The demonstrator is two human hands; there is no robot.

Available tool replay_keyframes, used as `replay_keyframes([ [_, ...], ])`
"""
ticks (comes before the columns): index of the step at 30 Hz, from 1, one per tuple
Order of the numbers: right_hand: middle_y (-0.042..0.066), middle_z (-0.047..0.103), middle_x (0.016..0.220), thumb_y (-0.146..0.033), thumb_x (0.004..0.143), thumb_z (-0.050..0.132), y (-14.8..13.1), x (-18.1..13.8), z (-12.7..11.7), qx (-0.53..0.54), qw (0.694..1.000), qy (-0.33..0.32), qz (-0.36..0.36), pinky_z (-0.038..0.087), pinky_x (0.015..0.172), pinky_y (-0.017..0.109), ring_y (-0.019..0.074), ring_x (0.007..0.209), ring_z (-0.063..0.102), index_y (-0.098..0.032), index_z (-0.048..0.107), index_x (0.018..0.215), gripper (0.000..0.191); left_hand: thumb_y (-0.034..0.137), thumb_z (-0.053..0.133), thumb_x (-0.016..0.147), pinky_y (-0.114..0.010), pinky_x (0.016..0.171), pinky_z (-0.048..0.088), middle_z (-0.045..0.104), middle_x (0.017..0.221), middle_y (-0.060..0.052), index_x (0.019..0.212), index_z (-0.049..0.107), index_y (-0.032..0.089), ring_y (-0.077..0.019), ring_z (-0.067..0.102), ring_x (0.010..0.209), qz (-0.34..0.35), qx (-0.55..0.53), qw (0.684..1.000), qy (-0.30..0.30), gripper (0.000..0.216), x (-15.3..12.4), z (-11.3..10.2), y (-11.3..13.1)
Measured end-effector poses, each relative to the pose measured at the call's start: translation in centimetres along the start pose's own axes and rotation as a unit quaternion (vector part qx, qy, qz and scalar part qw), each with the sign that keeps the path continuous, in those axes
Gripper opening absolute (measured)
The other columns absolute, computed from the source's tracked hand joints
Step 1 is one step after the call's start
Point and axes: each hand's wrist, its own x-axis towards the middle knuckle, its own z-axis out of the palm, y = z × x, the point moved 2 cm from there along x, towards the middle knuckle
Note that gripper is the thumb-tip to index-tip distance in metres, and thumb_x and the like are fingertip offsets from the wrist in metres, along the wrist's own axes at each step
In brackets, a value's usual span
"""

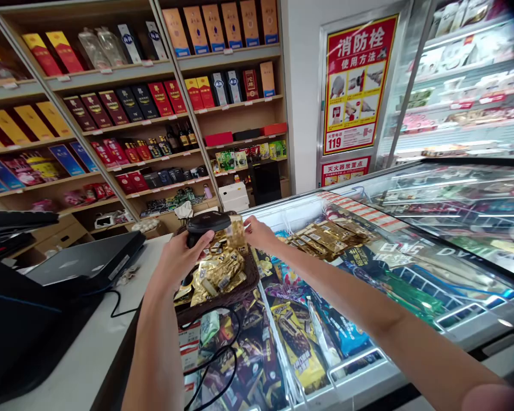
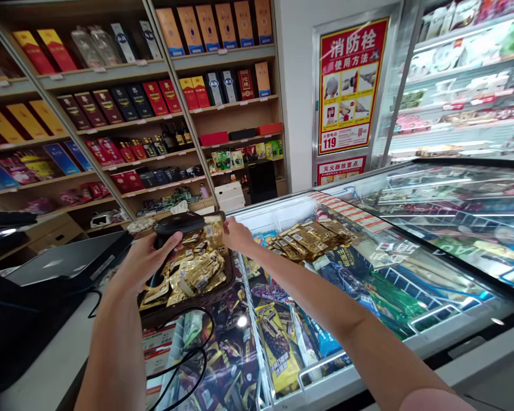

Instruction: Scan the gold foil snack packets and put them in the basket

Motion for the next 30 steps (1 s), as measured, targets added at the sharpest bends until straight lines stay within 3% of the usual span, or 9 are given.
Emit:
replay_keyframes([
  [4, 0.004, 0.066, 0.092, -0.020, 0.075, 0.057, 2.6, -1.2, -5.2, 0.020, 0.998, 0.061, 0.021, 0.042, 0.061, 0.024, 0.0180, 0.078, 0.060, -0.021, 0.057, 0.102, 0.027, 0.063, 0.062, 0.068, -0.022, 0.054, 0.043, 0.067, 0.073, -0.005, 0.077, 0.062, 0.016, -0.0165, 0.059, 0.062, 0.019, -0.022, 1.000, -0.007, 0.048, 0.3, 1.0, 0.0],
  [9, 0.000, 0.059, 0.068, -0.008, 0.069, 0.054, 6.2, -3.3, -10.5, 0.158, 0.985, 0.014, 0.069, 0.041, 0.050, 0.022, 0.0132, 0.058, 0.054, -0.017, 0.062, 0.091, 0.025, 0.061, 0.063, 0.069, -0.022, 0.051, 0.041, 0.067, 0.077, -0.006, 0.080, 0.061, 0.015, -0.0143, 0.056, 0.059, 0.032, -0.073, 0.996, -0.044, 0.047, 0.1, 3.4, 1.1],
  [13, -0.003, 0.049, 0.053, -0.003, 0.068, 0.052, 7.2, -4.4, -13.4, 0.216, 0.972, -0.003, 0.087, 0.038, 0.049, 0.021, 0.0099, 0.050, 0.045, -0.016, 0.062, 0.080, 0.020, 0.061, 0.062, 0.071, -0.023, 0.052, 0.040, 0.067, 0.076, -0.007, 0.081, 0.061, 0.014, -0.0142, 0.054, 0.059, 0.028, -0.108, 0.988, -0.111, 0.048, -0.5, 5.7, 2.2],
  [16, -0.003, 0.051, 0.053, -0.004, 0.066, 0.056, 7.6, -4.5, -14.6, 0.224, 0.969, -0.042, 0.100, 0.037, 0.050, 0.021, 0.0091, 0.049, 0.044, -0.015, 0.062, 0.073, 0.015, 0.062, 0.060, 0.071, -0.023, 0.052, 0.039, 0.067, 0.077, -0.008, 0.081, 0.061, 0.014, -0.0147, 0.055, 0.059, 0.021, -0.098, 0.985, -0.141, 0.049, -1.0, 7.0, 2.6],
  [20, 0.000, 0.061, 0.064, -0.006, 0.063, 0.059, 8.3, -4.2, -15.4, 0.230, 0.965, -0.071, 0.106, 0.042, 0.057, 0.021, 0.0111, 0.060, 0.054, -0.015, 0.065, 0.070, 0.013, 0.063, 0.059, 0.070, -0.024, 0.054, 0.039, 0.066, 0.073, -0.007, 0.078, 0.061, 0.014, -0.0175, 0.058, 0.062, 0.021, -0.056, 0.985, -0.163, 0.050, -1.2, 8.3, 2.3],
  [23, 0.001, 0.063, 0.067, -0.006, 0.064, 0.058, 8.8, -4.1, -15.4, 0.236, 0.962, -0.078, 0.113, 0.046, 0.063, 0.023, 0.0127, 0.064, 0.058, -0.014, 0.065, 0.072, 0.014, 0.063, 0.057, 0.072, -0.025, 0.054, 0.039, 0.065, 0.070, -0.007, 0.079, 0.061, 0.014, -0.0187, 0.059, 0.062, 0.035, -0.032, 0.984, -0.173, 0.050, -1.1, 8.9, 1.8],
  [30, 0.002, 0.062, 0.067, -0.005, 0.064, 0.055, 9.1, -4.2, -15.7, 0.239, 0.962, -0.079, 0.107, 0.047, 0.062, 0.024, 0.0132, 0.062, 0.058, -0.012, 0.064, 0.078, 0.018, 0.062, 0.052, 0.076, -0.024, 0.055, 0.039, 0.065, 0.066, -0.005, 0.081, 0.060, 0.015, -0.0174, 0.057, 0.061, 0.069, 0.018, 0.981, -0.181, 0.049, -1.0, 9.3, 1.0],
])
